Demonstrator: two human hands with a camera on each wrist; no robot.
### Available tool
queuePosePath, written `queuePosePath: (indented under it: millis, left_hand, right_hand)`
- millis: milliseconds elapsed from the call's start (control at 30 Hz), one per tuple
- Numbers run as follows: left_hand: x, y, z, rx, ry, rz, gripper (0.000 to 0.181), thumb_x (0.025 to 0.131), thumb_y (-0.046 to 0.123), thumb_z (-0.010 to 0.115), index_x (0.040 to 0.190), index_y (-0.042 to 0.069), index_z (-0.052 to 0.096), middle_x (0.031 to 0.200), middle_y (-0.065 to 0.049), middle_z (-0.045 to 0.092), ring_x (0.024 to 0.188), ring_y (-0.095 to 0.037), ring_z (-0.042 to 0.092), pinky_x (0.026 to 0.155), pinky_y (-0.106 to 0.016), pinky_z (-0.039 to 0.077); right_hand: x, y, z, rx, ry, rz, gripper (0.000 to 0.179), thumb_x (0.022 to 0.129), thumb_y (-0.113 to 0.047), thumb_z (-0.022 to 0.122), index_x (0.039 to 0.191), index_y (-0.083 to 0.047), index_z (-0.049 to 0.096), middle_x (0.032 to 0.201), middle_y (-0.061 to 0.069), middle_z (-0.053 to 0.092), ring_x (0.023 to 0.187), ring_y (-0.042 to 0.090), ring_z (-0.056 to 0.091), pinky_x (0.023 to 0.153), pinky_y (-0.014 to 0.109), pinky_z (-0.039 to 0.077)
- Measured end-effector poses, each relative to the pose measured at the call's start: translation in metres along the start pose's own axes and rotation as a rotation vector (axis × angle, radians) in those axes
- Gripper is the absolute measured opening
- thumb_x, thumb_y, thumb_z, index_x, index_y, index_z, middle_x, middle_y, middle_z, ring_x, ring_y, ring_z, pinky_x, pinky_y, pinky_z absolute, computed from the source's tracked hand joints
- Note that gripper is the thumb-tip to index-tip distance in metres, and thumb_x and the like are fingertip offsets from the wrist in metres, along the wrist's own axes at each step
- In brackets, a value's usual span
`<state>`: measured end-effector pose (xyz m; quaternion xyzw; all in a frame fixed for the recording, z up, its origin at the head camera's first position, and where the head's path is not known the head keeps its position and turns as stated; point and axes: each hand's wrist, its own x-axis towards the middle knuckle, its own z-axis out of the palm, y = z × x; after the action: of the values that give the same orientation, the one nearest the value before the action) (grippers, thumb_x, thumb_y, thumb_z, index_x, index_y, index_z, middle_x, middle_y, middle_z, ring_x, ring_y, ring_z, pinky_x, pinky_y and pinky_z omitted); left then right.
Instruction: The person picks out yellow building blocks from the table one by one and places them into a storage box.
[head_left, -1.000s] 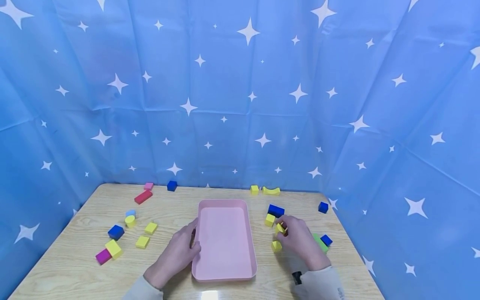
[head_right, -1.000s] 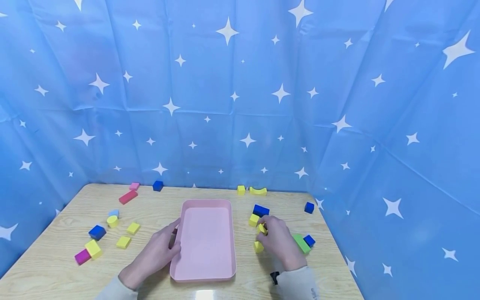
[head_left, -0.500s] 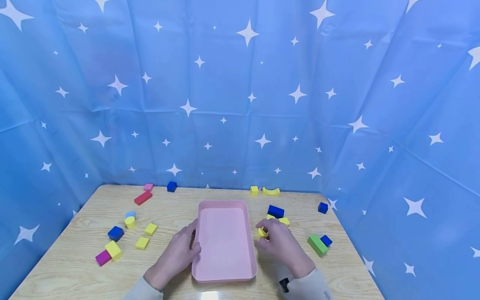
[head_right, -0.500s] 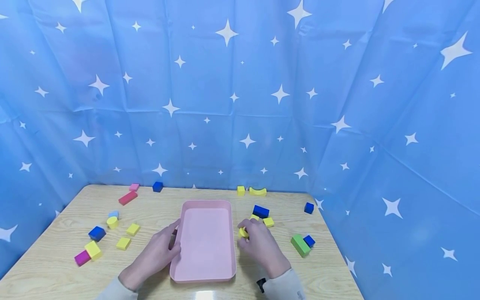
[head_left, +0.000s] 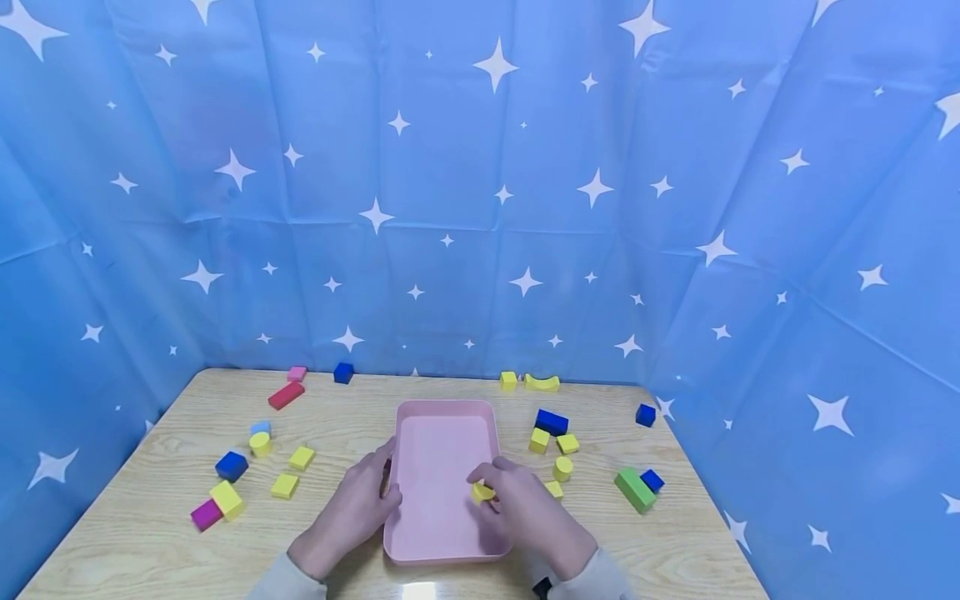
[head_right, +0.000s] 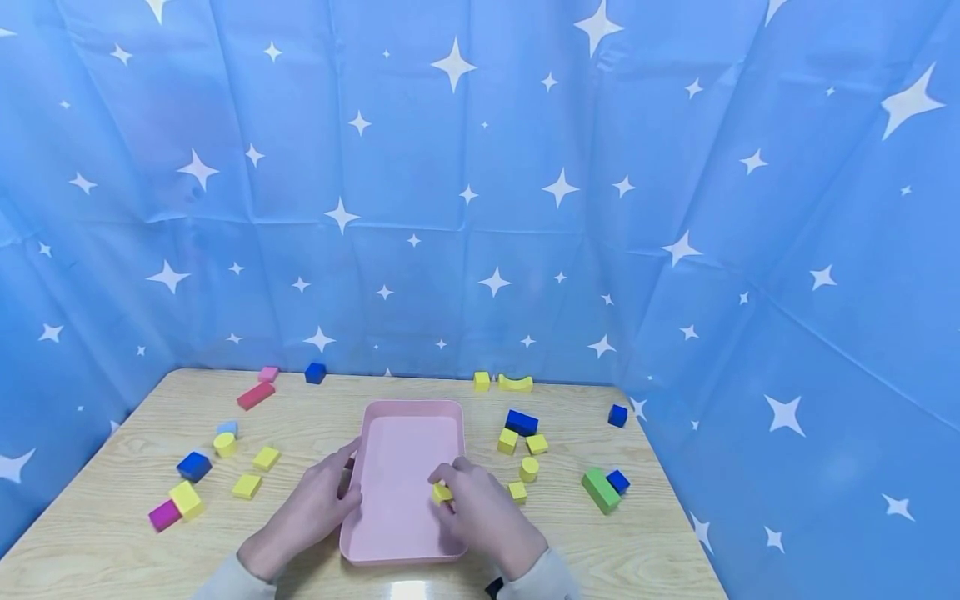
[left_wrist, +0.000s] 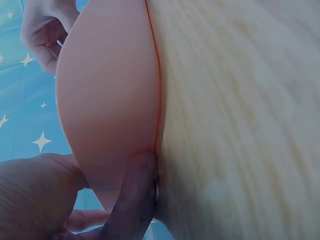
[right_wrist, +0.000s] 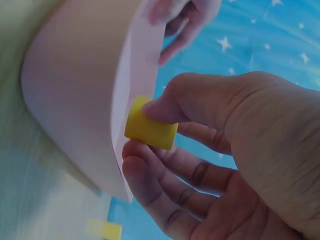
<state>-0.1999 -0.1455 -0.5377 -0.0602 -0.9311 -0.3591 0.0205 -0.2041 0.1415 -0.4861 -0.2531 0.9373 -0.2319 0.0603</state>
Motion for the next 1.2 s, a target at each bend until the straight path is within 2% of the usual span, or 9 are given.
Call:
queuePosePath:
  millis: [267, 433, 533, 733, 867, 1200]
  left_hand:
    - [-0.001, 0.001, -0.002, 0.004, 0.007, -0.005, 0.077, 0.103, 0.008, 0.079, 0.173, -0.006, 0.048, 0.163, -0.033, 0.066, 0.151, -0.047, 0.069, 0.123, -0.062, 0.062]
    - [-0.002, 0.0, -0.001, 0.008, 0.003, -0.004, 0.078, 0.104, 0.009, 0.079, 0.173, -0.006, 0.047, 0.164, -0.033, 0.065, 0.153, -0.048, 0.066, 0.124, -0.063, 0.06]
    - [-0.003, 0.0, -0.001, 0.007, 0.002, -0.003, 0.078, 0.104, 0.009, 0.079, 0.174, -0.006, 0.046, 0.166, -0.032, 0.064, 0.155, -0.048, 0.065, 0.126, -0.063, 0.059]
    - [-0.003, 0.0, 0.0, 0.009, 0.006, -0.003, 0.079, 0.104, 0.009, 0.08, 0.173, -0.006, 0.047, 0.165, -0.032, 0.064, 0.155, -0.049, 0.065, 0.127, -0.063, 0.058]
    - [-0.002, 0.0, 0.0, 0.001, -0.001, -0.013, 0.079, 0.104, 0.009, 0.079, 0.174, -0.005, 0.046, 0.166, -0.031, 0.064, 0.155, -0.048, 0.065, 0.126, -0.063, 0.059]
    - [-0.002, 0.0, 0.001, 0.014, 0.014, 0.007, 0.078, 0.102, 0.008, 0.079, 0.173, -0.006, 0.048, 0.163, -0.032, 0.065, 0.152, -0.048, 0.067, 0.125, -0.063, 0.06]
  right_hand:
    - [0.003, -0.014, 0.013, -0.08, -0.059, -0.05, 0.034, 0.098, -0.008, 0.089, 0.131, -0.017, 0.086, 0.107, -0.004, 0.075, 0.088, -0.002, 0.068, 0.078, 0.017, 0.066]
    - [0.003, -0.015, 0.018, -0.094, -0.097, -0.023, 0.035, 0.098, -0.012, 0.091, 0.132, -0.019, 0.085, 0.098, -0.008, 0.07, 0.079, -0.001, 0.061, 0.071, 0.014, 0.059]
    - [0.002, -0.016, 0.019, -0.095, -0.089, -0.018, 0.035, 0.099, -0.014, 0.091, 0.133, -0.019, 0.084, 0.096, -0.008, 0.068, 0.076, 0.0, 0.057, 0.068, 0.015, 0.056]
    - [-0.001, -0.018, 0.015, -0.093, -0.06, -0.04, 0.034, 0.099, -0.013, 0.09, 0.132, -0.019, 0.084, 0.105, -0.004, 0.074, 0.087, 0.0, 0.068, 0.078, 0.018, 0.066]
    - [-0.002, -0.017, 0.01, -0.077, -0.061, -0.027, 0.033, 0.101, -0.013, 0.089, 0.133, -0.019, 0.084, 0.111, -0.003, 0.077, 0.097, 0.002, 0.075, 0.086, 0.022, 0.071]
    - [-0.007, -0.011, -0.001, -0.062, -0.013, -0.032, 0.03, 0.104, -0.019, 0.089, 0.133, -0.017, 0.084, 0.116, 0.001, 0.079, 0.101, 0.009, 0.077, 0.082, 0.023, 0.07]
